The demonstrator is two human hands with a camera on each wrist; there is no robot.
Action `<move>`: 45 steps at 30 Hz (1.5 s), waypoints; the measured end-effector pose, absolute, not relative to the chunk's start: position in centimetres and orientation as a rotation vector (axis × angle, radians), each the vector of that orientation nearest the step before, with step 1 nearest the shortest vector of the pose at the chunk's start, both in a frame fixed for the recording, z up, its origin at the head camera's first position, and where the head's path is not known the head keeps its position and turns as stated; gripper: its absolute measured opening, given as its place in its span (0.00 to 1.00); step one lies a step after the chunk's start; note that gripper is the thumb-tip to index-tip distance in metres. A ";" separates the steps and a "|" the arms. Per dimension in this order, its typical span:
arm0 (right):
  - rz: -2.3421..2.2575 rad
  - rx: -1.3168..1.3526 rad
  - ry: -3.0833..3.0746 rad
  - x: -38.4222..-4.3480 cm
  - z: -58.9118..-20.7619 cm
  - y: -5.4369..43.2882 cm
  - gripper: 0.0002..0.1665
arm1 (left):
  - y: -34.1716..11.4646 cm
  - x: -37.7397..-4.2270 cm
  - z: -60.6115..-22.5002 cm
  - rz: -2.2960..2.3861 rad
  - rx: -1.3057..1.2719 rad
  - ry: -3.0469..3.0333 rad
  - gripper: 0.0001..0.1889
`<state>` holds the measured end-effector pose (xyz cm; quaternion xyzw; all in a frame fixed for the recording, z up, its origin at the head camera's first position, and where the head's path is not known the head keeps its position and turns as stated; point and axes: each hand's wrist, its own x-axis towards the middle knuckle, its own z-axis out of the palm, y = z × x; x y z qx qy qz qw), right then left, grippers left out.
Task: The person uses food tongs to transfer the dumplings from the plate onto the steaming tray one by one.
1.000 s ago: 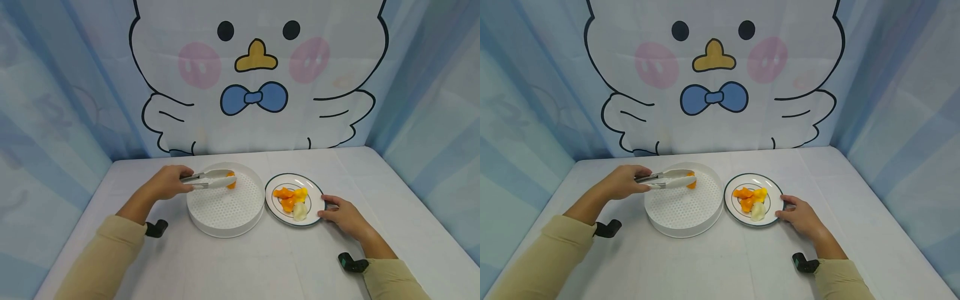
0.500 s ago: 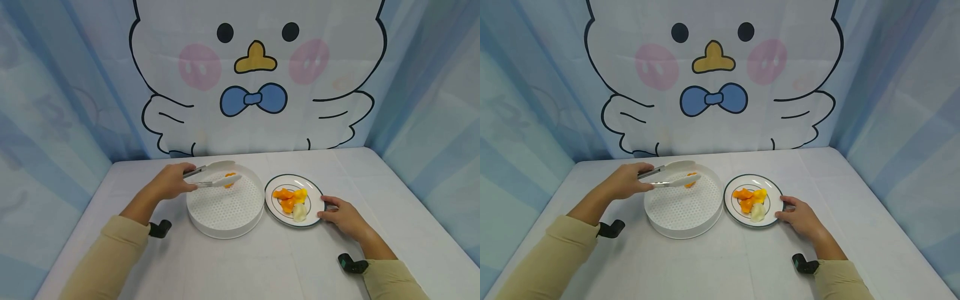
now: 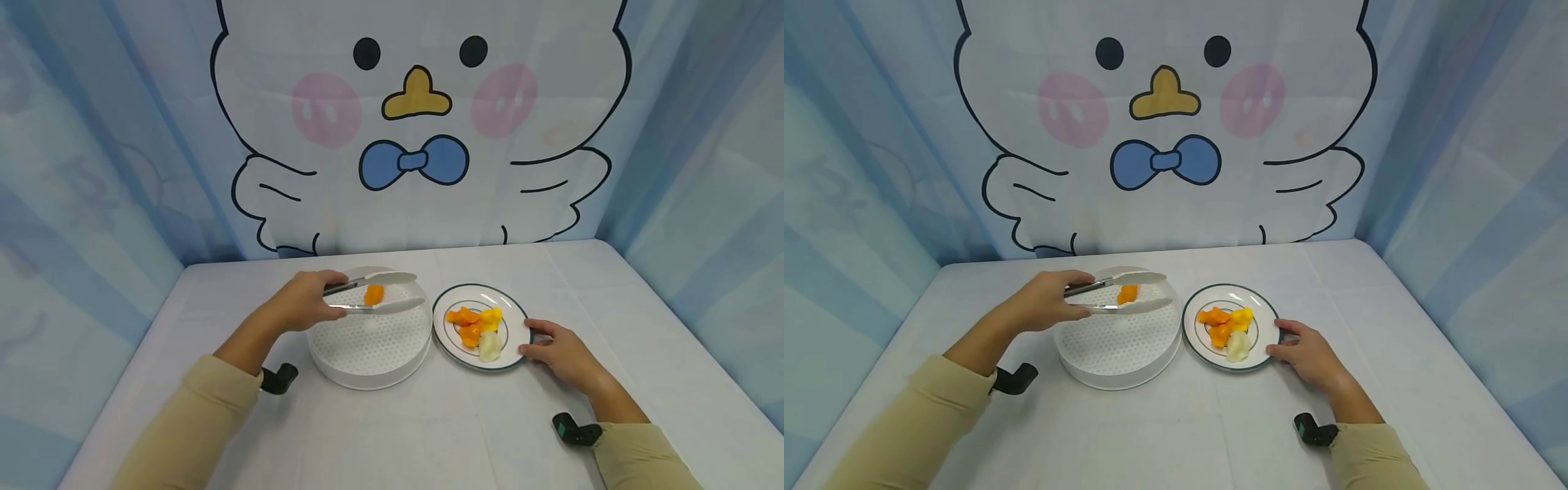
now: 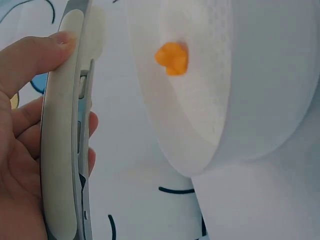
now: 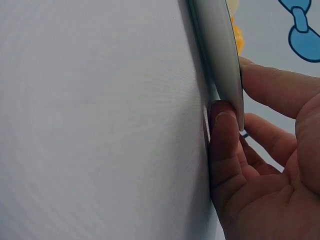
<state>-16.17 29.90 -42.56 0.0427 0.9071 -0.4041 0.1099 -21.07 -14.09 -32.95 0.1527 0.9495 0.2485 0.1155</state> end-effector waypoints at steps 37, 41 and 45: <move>-1.193 0.110 2.676 -16.0 -42.3 29.8 0.45 | -5.7 -22.4 -34.0 0.581 0.725 2.748 0.28; -1.209 0.127 2.661 -16.0 -42.3 29.8 0.45 | -5.3 -22.7 -33.7 0.533 0.777 2.755 0.26; -1.205 0.135 2.657 -16.0 -42.4 29.8 0.45 | -4.8 -22.9 -33.3 0.487 0.799 2.746 0.25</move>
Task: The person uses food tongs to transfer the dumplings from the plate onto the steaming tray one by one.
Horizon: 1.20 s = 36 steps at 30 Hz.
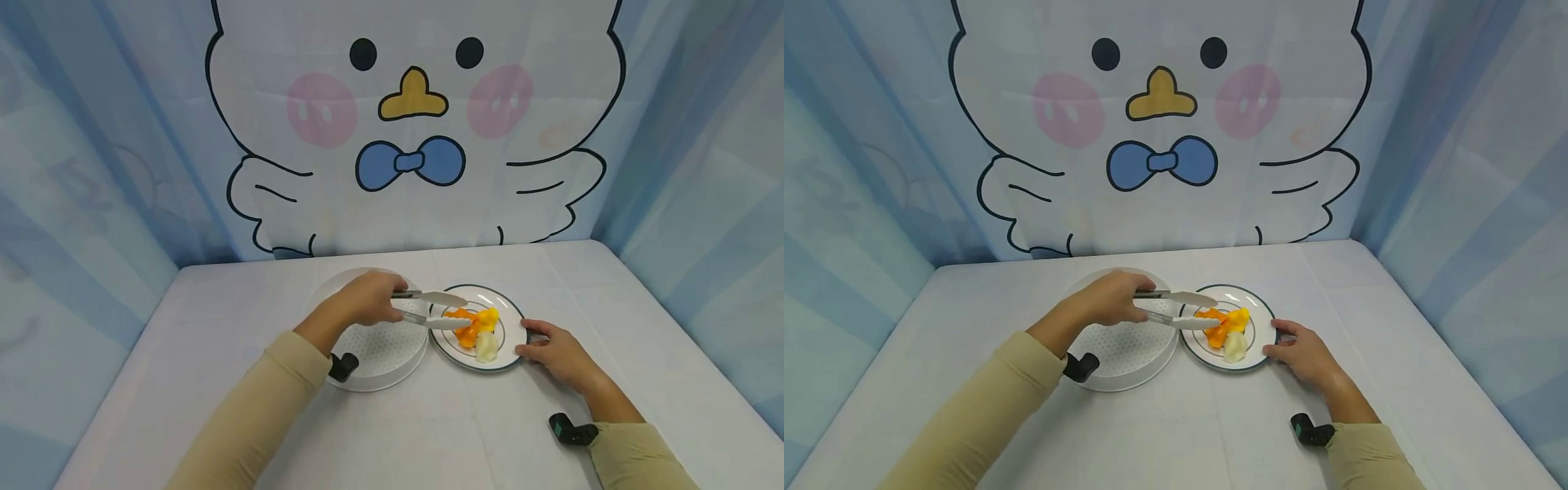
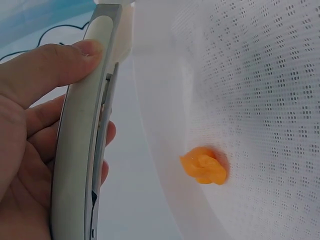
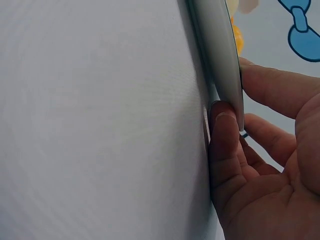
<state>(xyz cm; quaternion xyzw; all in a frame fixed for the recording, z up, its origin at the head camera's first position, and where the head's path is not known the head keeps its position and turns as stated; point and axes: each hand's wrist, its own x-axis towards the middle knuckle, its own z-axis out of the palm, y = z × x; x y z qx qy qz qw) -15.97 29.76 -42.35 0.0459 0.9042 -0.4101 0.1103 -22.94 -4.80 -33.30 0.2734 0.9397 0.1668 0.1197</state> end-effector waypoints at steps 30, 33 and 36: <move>-1.172 0.143 2.667 -16.1 -42.3 29.8 0.46 | -5.6 -23.3 -33.1 0.638 0.713 2.720 0.24; -1.175 0.144 2.663 -16.1 -42.3 29.8 0.46 | -6.3 -23.2 -32.8 0.675 0.688 2.717 0.24; -1.180 0.145 2.659 -16.0 -42.3 29.8 0.46 | -7.2 -23.1 -32.4 0.699 0.695 2.728 0.24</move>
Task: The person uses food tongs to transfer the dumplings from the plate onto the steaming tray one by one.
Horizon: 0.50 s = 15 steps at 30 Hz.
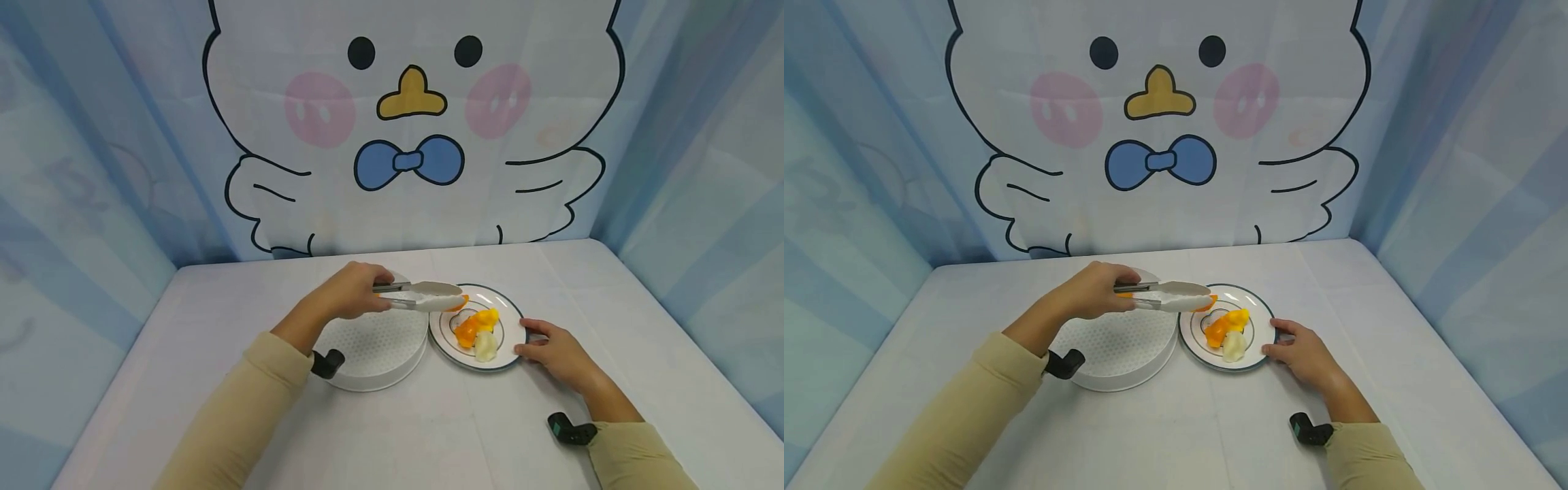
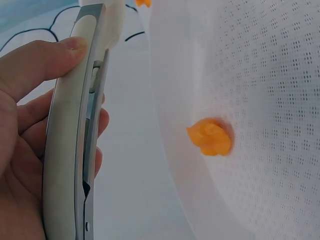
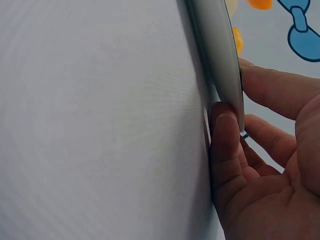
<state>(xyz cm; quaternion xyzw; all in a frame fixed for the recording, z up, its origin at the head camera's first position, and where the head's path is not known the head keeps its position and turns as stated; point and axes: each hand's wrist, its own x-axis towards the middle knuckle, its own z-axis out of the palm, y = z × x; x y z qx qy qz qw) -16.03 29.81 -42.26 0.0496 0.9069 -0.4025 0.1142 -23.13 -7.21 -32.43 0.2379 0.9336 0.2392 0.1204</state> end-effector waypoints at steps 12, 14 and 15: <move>-1.192 0.142 2.659 -16.1 -42.3 29.7 0.45 | -10.9 -23.0 -31.6 0.754 0.556 2.776 0.25; -1.187 0.142 2.661 -16.1 -42.3 29.8 0.45 | -11.4 -23.0 -31.5 0.759 0.526 2.781 0.25; -1.184 0.141 2.663 -16.0 -42.3 29.8 0.45 | -11.5 -23.0 -31.6 0.764 0.513 2.780 0.25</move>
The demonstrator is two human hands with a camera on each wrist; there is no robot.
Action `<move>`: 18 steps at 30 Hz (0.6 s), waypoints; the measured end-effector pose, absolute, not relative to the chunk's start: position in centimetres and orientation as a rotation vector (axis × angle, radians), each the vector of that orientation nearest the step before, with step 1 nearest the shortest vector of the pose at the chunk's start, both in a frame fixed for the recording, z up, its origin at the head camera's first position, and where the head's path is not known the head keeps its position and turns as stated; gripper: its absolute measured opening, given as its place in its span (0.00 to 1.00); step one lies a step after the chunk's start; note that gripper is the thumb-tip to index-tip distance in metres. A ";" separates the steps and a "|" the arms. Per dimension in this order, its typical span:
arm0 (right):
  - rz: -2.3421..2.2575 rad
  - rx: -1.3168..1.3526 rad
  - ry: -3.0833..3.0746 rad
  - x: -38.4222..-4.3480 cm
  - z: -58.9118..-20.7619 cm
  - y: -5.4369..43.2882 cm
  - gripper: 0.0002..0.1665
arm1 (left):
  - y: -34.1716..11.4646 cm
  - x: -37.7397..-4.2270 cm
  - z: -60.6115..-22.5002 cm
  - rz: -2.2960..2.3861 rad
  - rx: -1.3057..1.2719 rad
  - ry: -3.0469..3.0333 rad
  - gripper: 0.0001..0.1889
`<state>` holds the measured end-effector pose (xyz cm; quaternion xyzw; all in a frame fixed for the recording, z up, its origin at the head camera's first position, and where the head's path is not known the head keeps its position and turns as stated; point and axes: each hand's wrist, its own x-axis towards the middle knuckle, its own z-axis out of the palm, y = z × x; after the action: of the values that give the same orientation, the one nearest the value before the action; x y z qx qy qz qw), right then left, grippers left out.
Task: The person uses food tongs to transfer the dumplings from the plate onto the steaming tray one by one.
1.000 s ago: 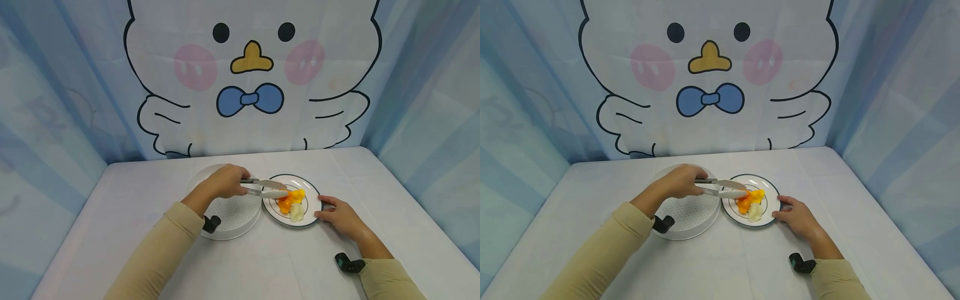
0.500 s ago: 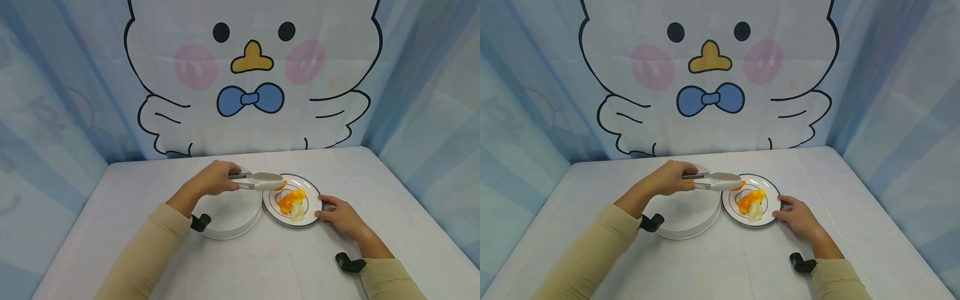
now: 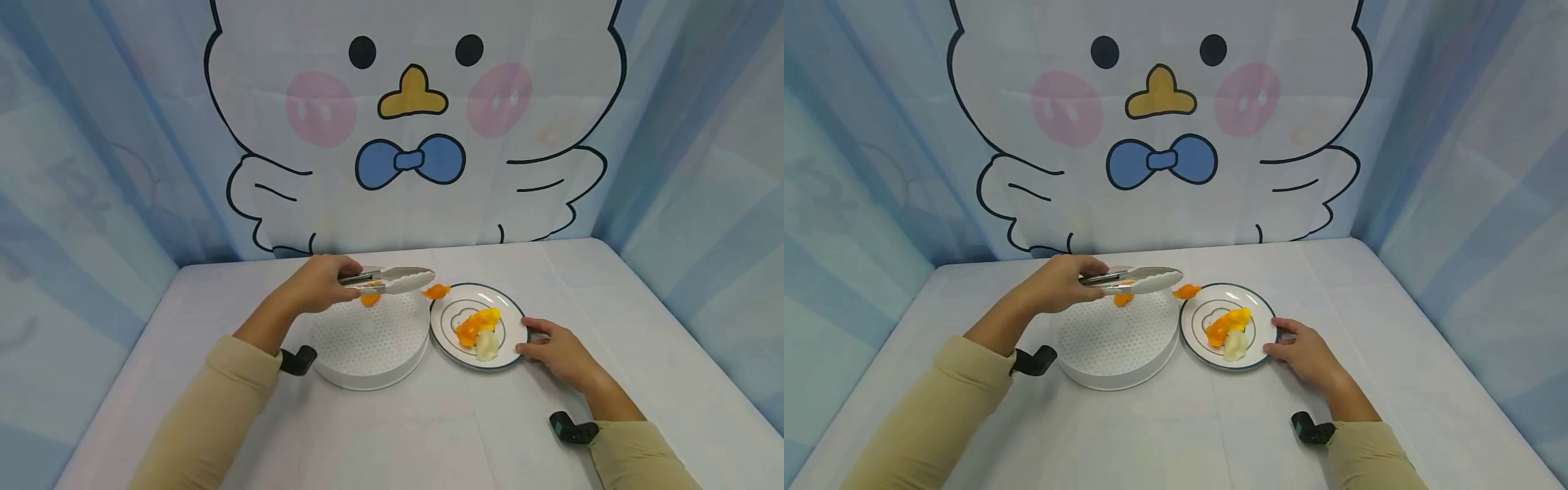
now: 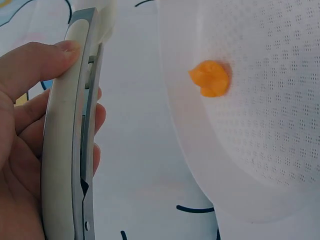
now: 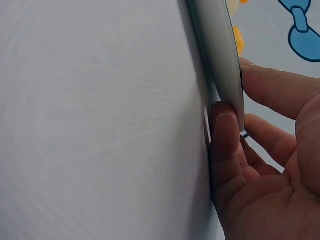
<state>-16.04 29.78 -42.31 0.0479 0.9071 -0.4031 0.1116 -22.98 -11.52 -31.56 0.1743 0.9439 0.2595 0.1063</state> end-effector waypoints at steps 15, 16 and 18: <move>-1.150 0.143 2.674 -16.0 -42.3 29.8 0.45 | -10.6 -22.5 -33.0 0.722 0.600 2.730 0.28; -1.152 0.142 2.674 -16.0 -42.3 29.8 0.45 | -10.3 -22.4 -33.0 0.719 0.617 2.726 0.28; -1.155 0.140 2.673 -16.0 -42.3 29.8 0.46 | -9.9 -22.4 -33.1 0.716 0.645 2.720 0.28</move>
<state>-16.00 29.77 -42.26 0.0476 0.9111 -0.3937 0.1127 -22.37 -9.86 -33.09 0.2218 0.9349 0.2460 0.1278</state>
